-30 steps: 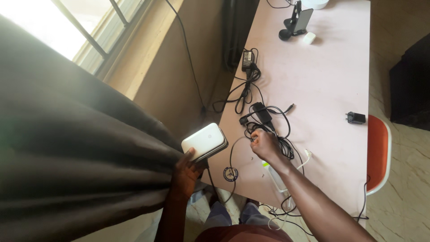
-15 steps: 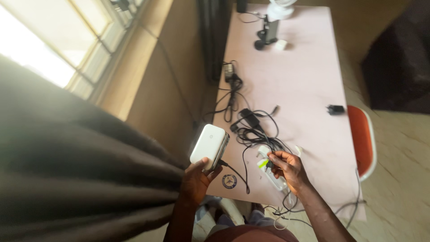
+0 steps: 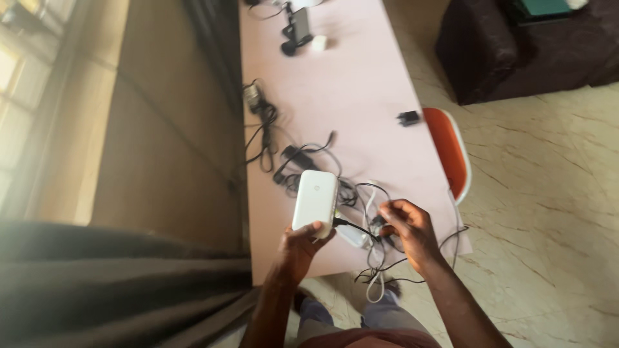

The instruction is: The person gathers power cables, chargers, and a power strip from a desk and an armchair, opens a desk drawer to sort and store cables and adapters, carries a small fan and a phone stand between the armchair and the desk, and coils a cable by hand while arranging items on the desk.

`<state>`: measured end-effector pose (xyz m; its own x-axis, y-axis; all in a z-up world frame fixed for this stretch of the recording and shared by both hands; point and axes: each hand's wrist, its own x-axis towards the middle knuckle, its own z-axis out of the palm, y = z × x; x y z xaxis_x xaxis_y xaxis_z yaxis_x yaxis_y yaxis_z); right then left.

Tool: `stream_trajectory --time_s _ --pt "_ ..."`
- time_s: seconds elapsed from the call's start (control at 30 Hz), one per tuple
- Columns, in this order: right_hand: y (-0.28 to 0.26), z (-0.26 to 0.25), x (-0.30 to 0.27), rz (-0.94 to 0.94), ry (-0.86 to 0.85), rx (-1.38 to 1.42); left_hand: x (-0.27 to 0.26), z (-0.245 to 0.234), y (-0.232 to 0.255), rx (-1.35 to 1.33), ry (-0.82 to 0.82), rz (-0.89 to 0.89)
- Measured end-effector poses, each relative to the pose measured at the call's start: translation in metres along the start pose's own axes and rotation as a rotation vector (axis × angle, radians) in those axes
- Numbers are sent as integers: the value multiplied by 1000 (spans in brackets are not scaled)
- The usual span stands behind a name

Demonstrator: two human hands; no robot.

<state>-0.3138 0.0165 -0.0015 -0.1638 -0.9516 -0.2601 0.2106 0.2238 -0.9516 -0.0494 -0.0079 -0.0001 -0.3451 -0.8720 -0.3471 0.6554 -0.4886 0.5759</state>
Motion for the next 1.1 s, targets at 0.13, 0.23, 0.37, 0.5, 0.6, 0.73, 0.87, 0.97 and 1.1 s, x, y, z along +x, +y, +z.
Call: stream_trajectory --time_s 0.13,0.23,0.37,0.5,0.6,0.73,0.87,0.97,1.1 --pt "-10 -60 -8 -46 165 36 18 38 -28 106 -36 -40" --pt "-17 -117 -12 -67 225 45 35 71 -58 173 -42 -54" --pt "-18 -199 -12 -85 231 88 49 117 -115 175 -57 -51" --pt "-35 -280 -12 -99 228 87 62 183 -180 271 22 -116" --pt "-48 -333 -19 -90 249 66 71 232 -224 263 -67 -135" --pt "-68 -395 -25 -80 289 45 92 284 -268 325 -111 -200" --pt "-82 -448 -21 -114 357 76 128 321 -301 374 -180 -255" --pt "-91 -485 -7 -100 413 76 164 343 -325 381 -155 -296" --pt "-98 -539 22 -86 456 42 220 362 -361 364 -209 -311"
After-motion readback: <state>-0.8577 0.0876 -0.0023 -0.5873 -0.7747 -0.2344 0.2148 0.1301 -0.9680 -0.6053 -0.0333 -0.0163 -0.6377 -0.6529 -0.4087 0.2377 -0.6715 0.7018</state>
